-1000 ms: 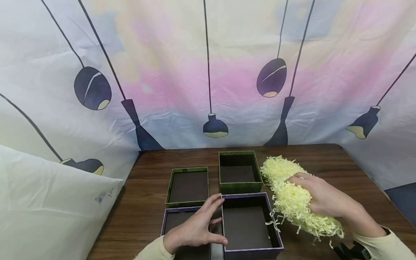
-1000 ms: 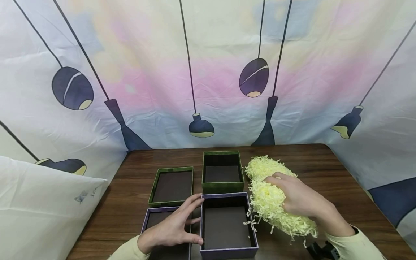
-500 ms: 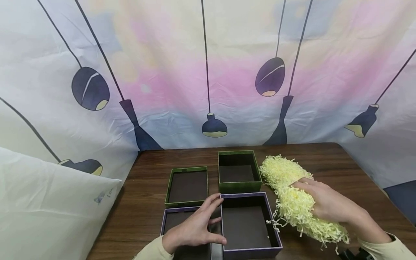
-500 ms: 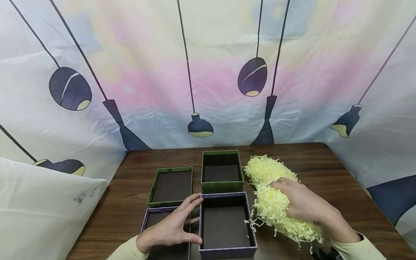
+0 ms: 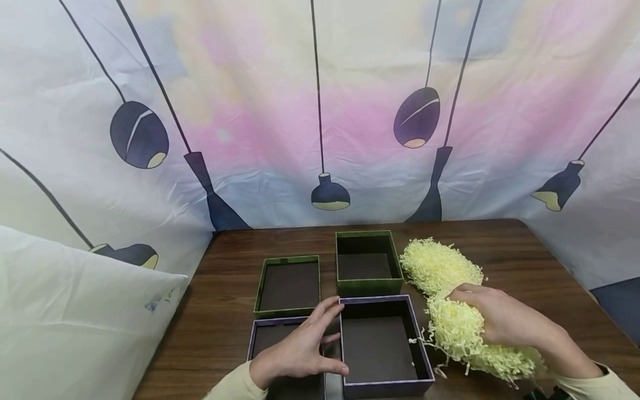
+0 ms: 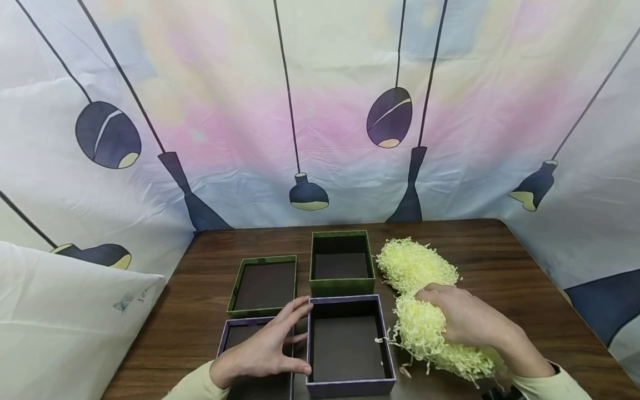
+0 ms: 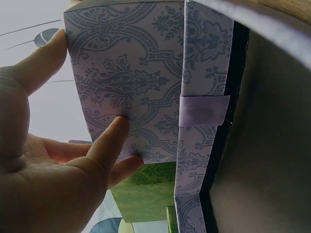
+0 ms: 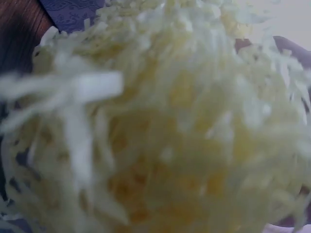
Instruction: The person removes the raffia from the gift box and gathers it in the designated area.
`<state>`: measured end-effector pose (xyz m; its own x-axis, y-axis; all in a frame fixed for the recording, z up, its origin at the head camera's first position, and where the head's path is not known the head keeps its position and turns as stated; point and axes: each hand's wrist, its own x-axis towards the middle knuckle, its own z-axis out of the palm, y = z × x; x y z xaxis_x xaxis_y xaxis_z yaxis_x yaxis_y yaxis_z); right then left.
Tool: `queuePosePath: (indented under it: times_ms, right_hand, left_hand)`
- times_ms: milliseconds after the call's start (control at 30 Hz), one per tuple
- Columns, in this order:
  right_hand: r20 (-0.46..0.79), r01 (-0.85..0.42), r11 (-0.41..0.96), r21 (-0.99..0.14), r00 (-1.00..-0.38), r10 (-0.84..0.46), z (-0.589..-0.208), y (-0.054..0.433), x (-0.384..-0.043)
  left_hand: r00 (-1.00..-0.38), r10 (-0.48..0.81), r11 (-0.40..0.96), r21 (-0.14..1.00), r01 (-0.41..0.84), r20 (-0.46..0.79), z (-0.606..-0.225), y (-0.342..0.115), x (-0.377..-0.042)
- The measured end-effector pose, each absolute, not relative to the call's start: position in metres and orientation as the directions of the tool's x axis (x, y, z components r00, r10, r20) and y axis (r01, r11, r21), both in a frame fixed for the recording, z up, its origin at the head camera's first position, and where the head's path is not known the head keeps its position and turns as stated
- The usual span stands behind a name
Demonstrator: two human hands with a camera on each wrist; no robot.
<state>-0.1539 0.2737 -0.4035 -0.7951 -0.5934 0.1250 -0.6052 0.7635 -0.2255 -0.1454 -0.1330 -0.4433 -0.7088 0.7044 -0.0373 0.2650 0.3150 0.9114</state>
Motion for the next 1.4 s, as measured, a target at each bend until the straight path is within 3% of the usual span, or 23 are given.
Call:
queuePosePath:
  times_ms: [433,833,1400]
  right_hand:
    - [0.015,-0.552,0.788,-0.272,-0.822,-0.57,-0.412,0.273,-0.153]
    - [0.027,-0.566,0.792,-0.23,-0.817,-0.576,-0.416,0.273,-0.153]
    - [-0.006,-0.566,0.782,-0.26,-0.809,-0.587,-0.428,0.271,-0.149]
  left_hand:
    - [-0.709,0.705,0.312,0.911,0.268,-0.033,-0.444,-0.135,-0.143]
    - [-0.711,0.702,0.307,0.911,0.274,-0.023,-0.445,-0.133,-0.145]
    - [-0.706,0.708,0.313,0.901,0.3,-0.011,-0.444,-0.132,-0.146]
